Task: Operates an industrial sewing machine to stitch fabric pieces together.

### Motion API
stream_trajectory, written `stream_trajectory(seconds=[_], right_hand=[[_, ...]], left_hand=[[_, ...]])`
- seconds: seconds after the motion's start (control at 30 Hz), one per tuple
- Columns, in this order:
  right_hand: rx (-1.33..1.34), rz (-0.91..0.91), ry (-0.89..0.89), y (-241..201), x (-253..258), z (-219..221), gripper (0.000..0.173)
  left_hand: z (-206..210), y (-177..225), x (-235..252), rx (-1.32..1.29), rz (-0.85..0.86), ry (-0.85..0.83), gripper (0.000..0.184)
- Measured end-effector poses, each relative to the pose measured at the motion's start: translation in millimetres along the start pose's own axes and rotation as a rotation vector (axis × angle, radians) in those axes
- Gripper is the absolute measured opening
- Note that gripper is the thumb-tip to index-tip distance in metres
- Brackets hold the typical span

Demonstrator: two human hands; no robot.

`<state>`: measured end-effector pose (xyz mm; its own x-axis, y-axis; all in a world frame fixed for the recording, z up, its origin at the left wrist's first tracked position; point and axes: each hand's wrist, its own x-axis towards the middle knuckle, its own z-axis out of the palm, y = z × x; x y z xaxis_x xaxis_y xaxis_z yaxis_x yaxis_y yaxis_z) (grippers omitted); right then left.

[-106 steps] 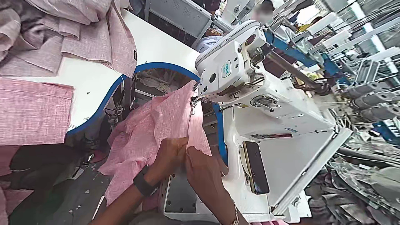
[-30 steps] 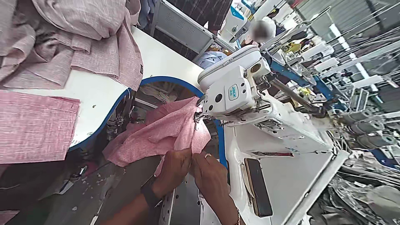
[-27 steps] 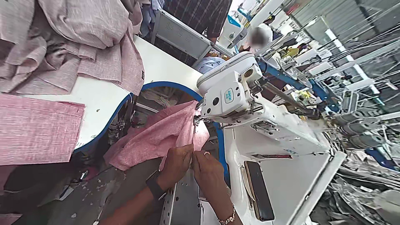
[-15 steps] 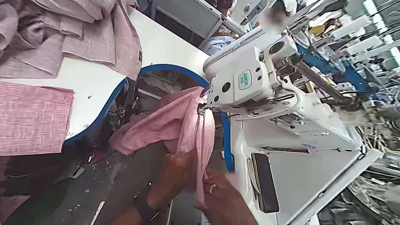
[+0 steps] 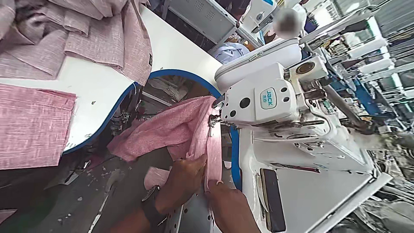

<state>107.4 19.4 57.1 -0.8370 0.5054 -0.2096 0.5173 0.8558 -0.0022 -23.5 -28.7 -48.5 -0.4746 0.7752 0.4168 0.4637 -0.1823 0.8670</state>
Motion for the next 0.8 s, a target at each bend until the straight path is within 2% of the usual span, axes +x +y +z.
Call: stream_trajectory(seconds=[0.07,0.17,0.2,0.3,0.43,0.53,0.67,0.8], right_hand=[[0.042,0.015,-0.029,3,-2,-4,0.011],[0.081,-0.111,0.117,13,-4,-4,0.016],[0.078,-0.131,0.106,16,-4,-1,0.015],[0.121,-0.094,0.099,19,2,9,0.012],[0.178,0.040,0.510,7,14,23,0.024],[0.195,0.154,0.702,-1,33,47,0.027],[0.013,0.333,0.621,0,42,34,0.040],[-0.118,0.352,0.631,33,32,34,0.017]], left_hand=[[-1,0,5,0.031,0.014,-0.015,0.031],[-2,2,4,0.032,0.018,-0.054,0.030],[-3,4,3,0.029,0.011,-0.065,0.030],[-5,2,3,0.035,-0.006,-0.056,0.030],[0,4,0,0.010,-0.018,-0.067,0.030],[4,5,8,0.003,-0.072,-0.039,0.031],[2,3,17,-0.075,-0.139,-0.069,0.033],[3,4,11,-0.101,-0.155,-0.042,0.033]])
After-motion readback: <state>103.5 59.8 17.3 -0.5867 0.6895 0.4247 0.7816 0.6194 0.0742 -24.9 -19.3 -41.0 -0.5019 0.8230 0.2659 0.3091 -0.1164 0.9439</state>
